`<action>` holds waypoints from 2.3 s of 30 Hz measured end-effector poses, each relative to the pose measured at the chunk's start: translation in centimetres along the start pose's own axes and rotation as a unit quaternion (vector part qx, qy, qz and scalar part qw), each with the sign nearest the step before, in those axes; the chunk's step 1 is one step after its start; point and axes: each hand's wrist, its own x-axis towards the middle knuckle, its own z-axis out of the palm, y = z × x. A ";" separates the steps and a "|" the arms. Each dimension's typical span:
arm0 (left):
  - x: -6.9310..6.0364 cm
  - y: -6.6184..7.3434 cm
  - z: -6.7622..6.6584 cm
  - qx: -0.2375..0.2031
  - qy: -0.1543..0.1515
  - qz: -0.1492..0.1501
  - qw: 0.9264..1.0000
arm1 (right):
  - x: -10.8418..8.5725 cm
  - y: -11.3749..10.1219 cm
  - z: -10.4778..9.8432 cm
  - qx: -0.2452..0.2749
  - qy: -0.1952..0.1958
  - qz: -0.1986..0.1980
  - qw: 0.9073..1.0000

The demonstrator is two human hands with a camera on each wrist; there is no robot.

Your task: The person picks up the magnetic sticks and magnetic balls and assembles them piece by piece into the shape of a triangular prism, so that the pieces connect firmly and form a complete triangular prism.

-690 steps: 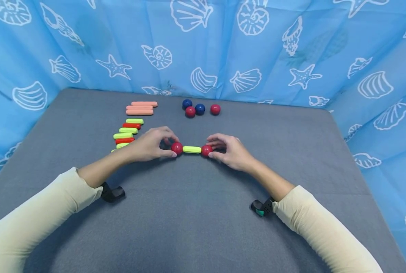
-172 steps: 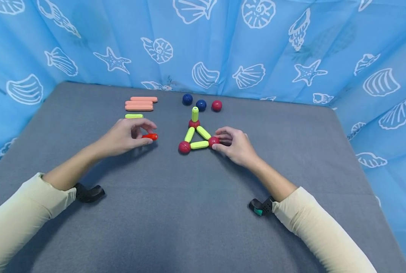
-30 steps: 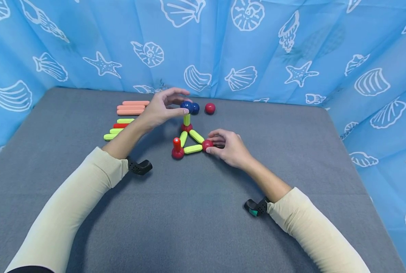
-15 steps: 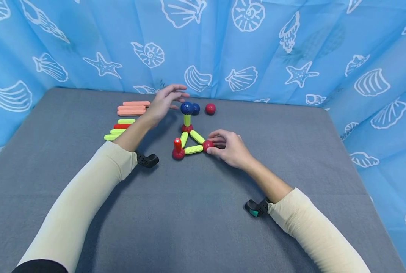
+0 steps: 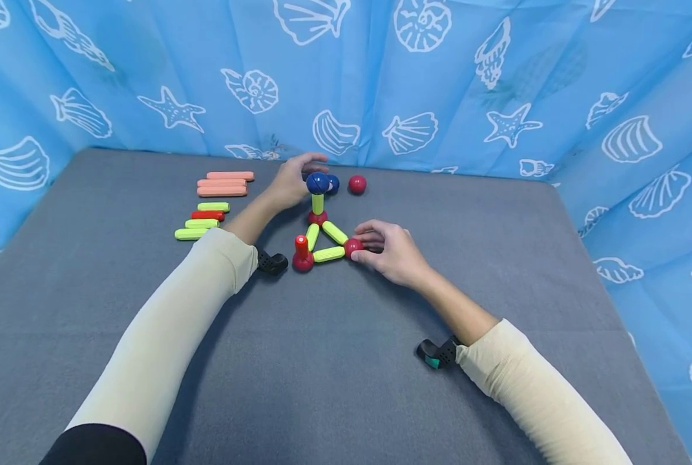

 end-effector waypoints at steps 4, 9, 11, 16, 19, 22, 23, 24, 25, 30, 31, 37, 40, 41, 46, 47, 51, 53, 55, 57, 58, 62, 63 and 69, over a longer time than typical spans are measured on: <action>0.2 0.1 0.3 0.015 0.015 -0.008 1.000 | 0.0 -0.1 -0.1 -0.003 0.007 -0.007 1.000; 0.3 0.1 0.3 0.023 0.012 0.001 1.000 | -0.1 -0.1 -0.2 -0.011 0.009 -0.008 1.000; 0.1 0.1 0.1 0.021 0.011 0.003 1.000 | -0.2 -0.1 -0.3 -0.013 0.006 -0.006 1.000; -0.9 0.3 -1.1 -0.013 0.026 -0.006 1.000 | -0.1 -0.2 -0.3 -0.004 -0.001 -0.009 1.000; -1.8 1.0 -2.1 -0.038 0.043 -0.013 0.998 | -0.1 -0.1 -0.4 0.000 -0.003 -0.010 1.000; -2.9 2.1 -3.2 -0.064 0.064 -0.010 0.996 | -0.1 -0.1 -0.3 0.000 -0.006 -0.007 1.000; -3.2 2.5 -3.6 -0.075 0.069 -0.005 0.995 | -0.1 -0.1 -0.3 -0.001 -0.007 -0.007 1.000; -3.6 2.8 -3.9 -0.085 0.072 -0.001 0.994 | -0.1 -0.1 -0.3 -0.001 -0.008 -0.006 1.000; -4.1 3.2 -4.2 -0.094 0.074 0.004 0.993 | 0.0 -0.1 -0.3 -0.001 -0.009 -0.005 1.000; -6.6 5.0 -5.2 -0.115 0.057 0.051 0.990 | 0.0 -0.2 -0.2 0.001 -0.010 -0.007 1.000; -7.2 5.2 -5.3 -0.113 0.051 0.062 0.990 | 0.0 -0.1 -0.2 0.001 -0.010 -0.008 1.000; -10.7 5.8 -5.0 -0.102 -0.001 0.101 0.990 | 0.0 -0.1 -0.2 -0.001 -0.009 -0.008 1.000; -11.8 5.7 -4.8 -0.098 -0.030 0.113 0.988 | 0.0 -0.1 -0.2 -0.003 -0.009 -0.009 1.000; -12.2 5.7 -4.8 -0.097 -0.039 0.115 0.988 | 0.0 -0.1 -0.2 -0.003 -0.008 -0.009 1.000; -13.1 5.0 -4.7 -0.079 -0.060 0.125 0.987 | -0.1 -0.1 -0.2 -0.005 -0.007 -0.008 1.000; -13.2 4.9 -4.6 -0.076 -0.061 0.127 0.987 | -0.1 -0.1 -0.2 -0.005 -0.006 -0.008 1.000; -13.2 5.0 -4.5 -0.072 -0.069 0.132 0.986 | -0.1 -0.1 -0.2 -0.005 -0.005 -0.011 1.000; -13.2 5.2 -4.5 -0.069 -0.073 0.130 0.986 | -0.1 -0.1 -0.2 -0.003 -0.005 -0.011 1.000; -13.2 5.4 -4.4 -0.068 -0.074 0.127 0.987 | 0.0 0.0 -0.2 -0.002 -0.006 -0.012 1.000; -13.3 5.5 -4.4 -0.067 -0.070 0.125 0.987 | 0.0 0.0 -0.2 -0.002 -0.006 -0.012 1.000; -13.3 5.5 -4.4 -0.068 -0.069 0.125 0.987 | 0.0 0.0 -0.2 -0.002 -0.006 -0.013 1.000; -13.5 5.4 -4.3 -0.067 -0.064 0.126 0.988 | 0.1 -0.1 -0.1 -0.002 -0.006 -0.017 1.000; -13.5 5.4 -4.3 -0.067 -0.064 0.126 0.988 | 0.1 -0.2 -0.1 -0.003 -0.007 -0.018 1.000; -13.5 5.5 -4.2 -0.064 -0.063 0.125 0.988 | 0.2 -0.2 -0.2 -0.004 -0.009 -0.021 1.000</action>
